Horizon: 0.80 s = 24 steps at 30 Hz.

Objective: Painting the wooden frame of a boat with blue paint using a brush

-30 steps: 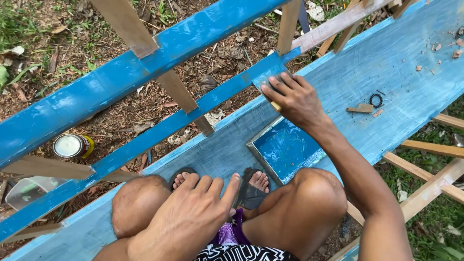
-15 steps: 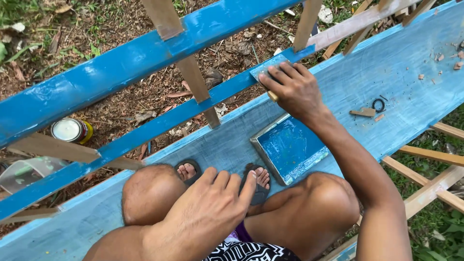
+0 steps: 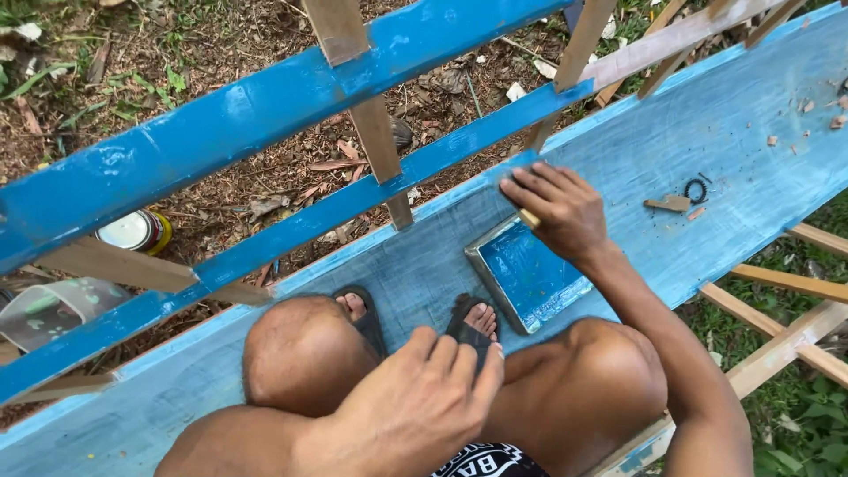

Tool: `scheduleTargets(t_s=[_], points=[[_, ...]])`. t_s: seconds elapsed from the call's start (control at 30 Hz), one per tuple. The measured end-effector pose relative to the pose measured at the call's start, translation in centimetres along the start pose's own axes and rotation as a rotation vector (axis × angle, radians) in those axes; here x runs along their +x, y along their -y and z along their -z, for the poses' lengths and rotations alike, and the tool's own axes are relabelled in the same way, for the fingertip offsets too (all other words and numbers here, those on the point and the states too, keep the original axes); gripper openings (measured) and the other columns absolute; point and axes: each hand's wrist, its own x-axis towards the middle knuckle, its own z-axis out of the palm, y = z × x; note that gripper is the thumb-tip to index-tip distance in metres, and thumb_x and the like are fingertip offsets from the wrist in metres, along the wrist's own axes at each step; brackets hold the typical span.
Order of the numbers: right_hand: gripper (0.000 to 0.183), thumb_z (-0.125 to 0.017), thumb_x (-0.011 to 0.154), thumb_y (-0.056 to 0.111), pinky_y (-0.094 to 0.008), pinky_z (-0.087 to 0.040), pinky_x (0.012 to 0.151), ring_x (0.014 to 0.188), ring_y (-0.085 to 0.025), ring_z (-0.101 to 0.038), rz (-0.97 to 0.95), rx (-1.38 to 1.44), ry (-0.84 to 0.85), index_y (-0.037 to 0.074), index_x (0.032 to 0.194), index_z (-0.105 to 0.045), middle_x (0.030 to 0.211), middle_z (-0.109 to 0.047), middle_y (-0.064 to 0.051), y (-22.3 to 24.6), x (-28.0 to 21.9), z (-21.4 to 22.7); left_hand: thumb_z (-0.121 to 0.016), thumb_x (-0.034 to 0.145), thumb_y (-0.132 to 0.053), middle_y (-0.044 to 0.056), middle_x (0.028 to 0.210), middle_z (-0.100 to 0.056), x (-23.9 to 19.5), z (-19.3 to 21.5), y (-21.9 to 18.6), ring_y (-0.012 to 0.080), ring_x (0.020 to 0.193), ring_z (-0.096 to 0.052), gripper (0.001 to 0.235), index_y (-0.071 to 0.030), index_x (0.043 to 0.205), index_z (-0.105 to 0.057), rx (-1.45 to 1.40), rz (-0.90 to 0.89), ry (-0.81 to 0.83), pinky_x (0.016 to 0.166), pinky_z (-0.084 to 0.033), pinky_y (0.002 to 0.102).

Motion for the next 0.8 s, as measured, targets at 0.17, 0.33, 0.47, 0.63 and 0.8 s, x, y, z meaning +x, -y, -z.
scheduleTargets(t_s=[0.17, 0.33, 0.47, 0.63, 0.8], points=[[0.021, -0.075, 0.104, 0.018, -0.043, -0.059, 0.095, 0.112, -0.03, -0.075, 0.049, -0.014, -0.12, 0.018, 0.125, -0.076, 0.12, -0.079, -0.006, 0.2, 4.4, 1.3, -0.05, 0.093, -0.019, 0.006, 0.076, -0.065, 1.3, -0.3, 0.2, 0.0246, 0.064, -0.061, 0.043, -0.002, 0.129, -0.067, 0.037, -0.015, 0.014, 0.062, -0.045, 0.039], [0.022, -0.059, 0.109, 0.011, -0.048, -0.06, 0.094, 0.114, -0.035, -0.074, -0.045, 0.178, -0.225, 0.009, 0.125, -0.075, 0.122, -0.077, -0.012, 2.3, 5.5, 1.5, -0.052, 0.098, -0.018, 0.007, 0.08, -0.068, 3.2, -0.6, 0.0, 0.0249, 0.067, -0.064, 0.036, -0.005, 0.127, -0.069, -0.069, -0.06, -0.046, 0.065, -0.044, 0.039], [0.019, -0.062, 0.107, 0.004, -0.05, -0.063, 0.097, 0.111, -0.037, -0.075, -0.199, 0.356, -0.323, -0.002, 0.12, -0.073, 0.119, -0.074, -0.021, 3.2, 3.6, 1.9, -0.053, 0.098, -0.015, 0.005, 0.077, -0.069, 7.1, -2.5, -0.1, 0.0281, 0.063, -0.066, 0.024, -0.007, 0.115, -0.067, -0.057, -0.13, -0.05, 0.068, -0.051, 0.049], [0.018, -0.075, 0.099, 0.004, -0.039, -0.057, 0.086, 0.095, -0.017, -0.067, -1.043, 0.655, -0.645, 0.002, 0.117, -0.076, 0.102, -0.075, -0.013, 2.3, 0.5, 3.8, -0.057, 0.083, -0.014, 0.011, 0.07, -0.064, 12.1, -7.3, -0.9, 0.0304, 0.059, -0.06, 0.013, -0.006, 0.084, -0.068, -0.181, -0.07, -0.259, 0.064, -0.041, 0.052], [0.042, -0.091, 0.091, 0.008, -0.035, -0.059, 0.088, 0.101, -0.02, -0.066, -1.247, 0.626, -0.882, 0.004, 0.122, -0.063, 0.11, -0.068, -0.011, -4.3, -6.5, 3.6, -0.061, 0.082, -0.02, 0.008, 0.079, -0.069, 10.1, -2.7, 6.9, 0.0296, 0.071, -0.069, 0.027, -0.006, 0.103, -0.07, -0.166, -0.224, -0.371, 0.068, -0.049, 0.044]])
